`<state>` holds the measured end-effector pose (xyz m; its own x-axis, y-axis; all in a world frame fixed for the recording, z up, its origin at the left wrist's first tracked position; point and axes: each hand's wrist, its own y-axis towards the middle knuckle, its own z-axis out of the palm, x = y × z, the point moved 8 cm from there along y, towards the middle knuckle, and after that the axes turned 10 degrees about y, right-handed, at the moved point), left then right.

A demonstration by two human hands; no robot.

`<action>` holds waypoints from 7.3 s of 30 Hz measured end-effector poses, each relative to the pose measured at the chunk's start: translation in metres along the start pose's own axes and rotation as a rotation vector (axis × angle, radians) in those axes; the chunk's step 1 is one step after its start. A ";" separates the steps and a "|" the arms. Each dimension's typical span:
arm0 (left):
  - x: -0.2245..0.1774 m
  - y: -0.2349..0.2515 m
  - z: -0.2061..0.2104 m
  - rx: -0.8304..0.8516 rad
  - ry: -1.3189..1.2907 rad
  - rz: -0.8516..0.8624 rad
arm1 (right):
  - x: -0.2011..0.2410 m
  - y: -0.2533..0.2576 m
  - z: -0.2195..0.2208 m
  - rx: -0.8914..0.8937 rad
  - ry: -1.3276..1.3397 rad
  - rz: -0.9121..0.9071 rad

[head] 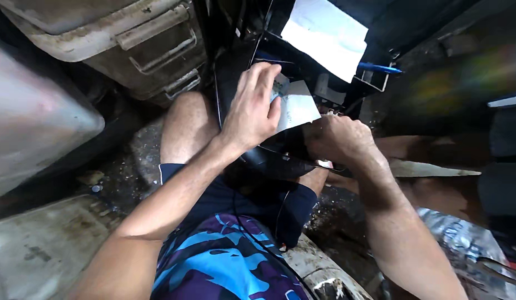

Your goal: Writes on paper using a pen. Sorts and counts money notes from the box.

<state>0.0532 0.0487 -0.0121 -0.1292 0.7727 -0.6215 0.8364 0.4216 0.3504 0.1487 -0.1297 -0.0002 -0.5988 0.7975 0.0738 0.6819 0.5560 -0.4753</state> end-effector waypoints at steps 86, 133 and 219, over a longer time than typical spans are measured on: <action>-0.035 -0.023 0.037 0.129 -0.923 -0.503 | -0.010 -0.038 0.000 -0.500 1.820 -0.309; -0.041 -0.017 0.015 0.114 -0.985 -0.414 | -0.003 -0.035 -0.001 -0.469 1.934 -0.316; -0.035 -0.020 -0.002 0.062 -0.911 -0.459 | -0.011 -0.045 -0.004 -0.571 1.961 -0.292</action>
<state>0.0395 0.0142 0.0039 -0.0113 -0.1229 -0.9924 0.8375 0.5411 -0.0765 0.1267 -0.1624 0.0237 0.1942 -0.3891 0.9005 0.9278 0.3710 -0.0397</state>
